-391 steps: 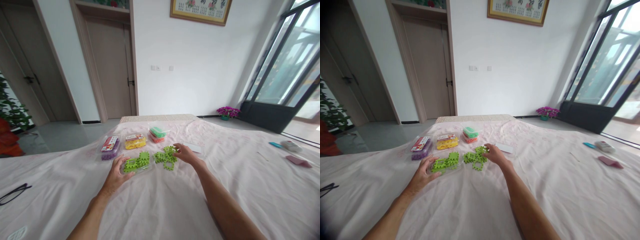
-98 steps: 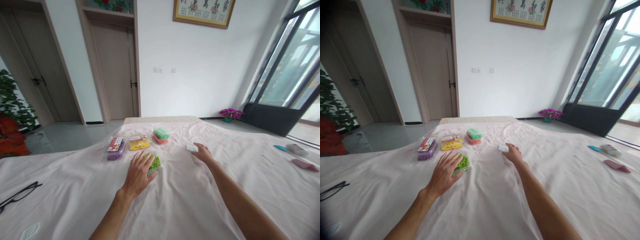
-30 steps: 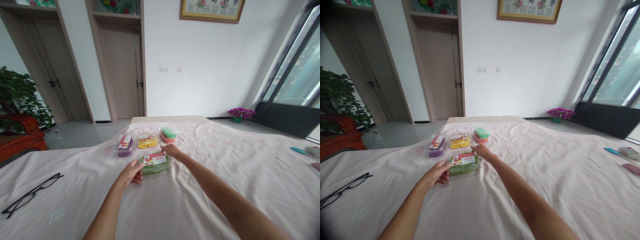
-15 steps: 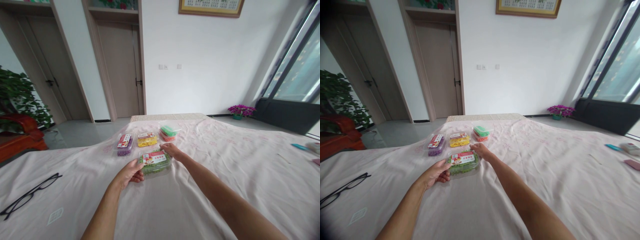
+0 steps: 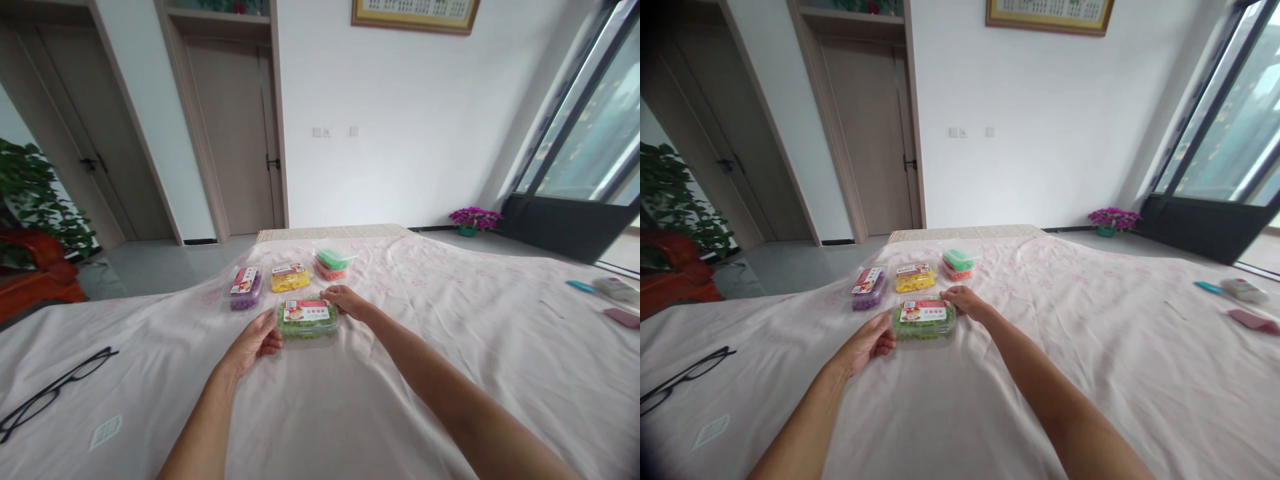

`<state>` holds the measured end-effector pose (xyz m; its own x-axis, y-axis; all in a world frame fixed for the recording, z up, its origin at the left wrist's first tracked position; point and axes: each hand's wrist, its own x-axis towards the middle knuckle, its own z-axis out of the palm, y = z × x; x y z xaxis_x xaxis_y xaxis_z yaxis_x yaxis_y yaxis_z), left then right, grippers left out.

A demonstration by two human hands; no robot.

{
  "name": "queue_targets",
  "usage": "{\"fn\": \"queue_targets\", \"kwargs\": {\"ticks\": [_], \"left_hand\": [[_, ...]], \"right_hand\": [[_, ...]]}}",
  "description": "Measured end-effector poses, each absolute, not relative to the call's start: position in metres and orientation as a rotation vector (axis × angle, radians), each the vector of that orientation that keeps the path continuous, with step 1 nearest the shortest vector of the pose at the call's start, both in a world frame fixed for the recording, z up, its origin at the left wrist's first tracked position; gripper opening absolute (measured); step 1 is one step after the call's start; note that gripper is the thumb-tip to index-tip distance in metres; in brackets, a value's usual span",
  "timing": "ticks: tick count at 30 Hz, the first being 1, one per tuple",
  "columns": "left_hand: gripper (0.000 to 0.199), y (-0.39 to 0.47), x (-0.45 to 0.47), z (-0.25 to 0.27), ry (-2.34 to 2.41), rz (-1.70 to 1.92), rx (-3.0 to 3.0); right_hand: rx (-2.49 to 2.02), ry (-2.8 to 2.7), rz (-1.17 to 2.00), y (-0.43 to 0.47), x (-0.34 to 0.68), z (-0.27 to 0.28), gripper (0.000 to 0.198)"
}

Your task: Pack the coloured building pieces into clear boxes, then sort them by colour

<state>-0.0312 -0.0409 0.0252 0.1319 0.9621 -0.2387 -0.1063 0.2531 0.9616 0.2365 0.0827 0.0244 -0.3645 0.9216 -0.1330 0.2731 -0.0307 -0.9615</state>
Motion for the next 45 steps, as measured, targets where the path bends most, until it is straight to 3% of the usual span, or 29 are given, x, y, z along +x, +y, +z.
{"fn": "queue_targets", "kwargs": {"ticks": [6, 11, 20, 36, 45], "left_hand": [[0.055, -0.033, -0.019, 0.006, 1.453, 1.373, 1.197], [0.034, -0.026, -0.015, -0.009, 1.748, 1.255, 1.773], [0.031, -0.020, -0.021, -0.020, 2.017, 0.966, 2.226], [0.035, -0.021, -0.021, -0.022, 2.060, 0.867, 2.214], [0.035, -0.018, -0.019, -0.023, 2.067, 0.853, 2.200]], "right_hand": [[-1.316, -1.597, 1.427, 0.064, 0.325, 0.033, 0.035], [-1.510, -1.285, 1.198, 0.044, 0.417, 0.033, 0.027], [-1.547, -0.743, 0.931, 0.014, 0.504, 0.025, 0.016], [-1.638, -0.797, 0.806, 0.043, 0.512, 0.023, 0.020], [-1.912, -0.894, 0.509, 0.067, 0.522, 0.066, 0.025]]}}
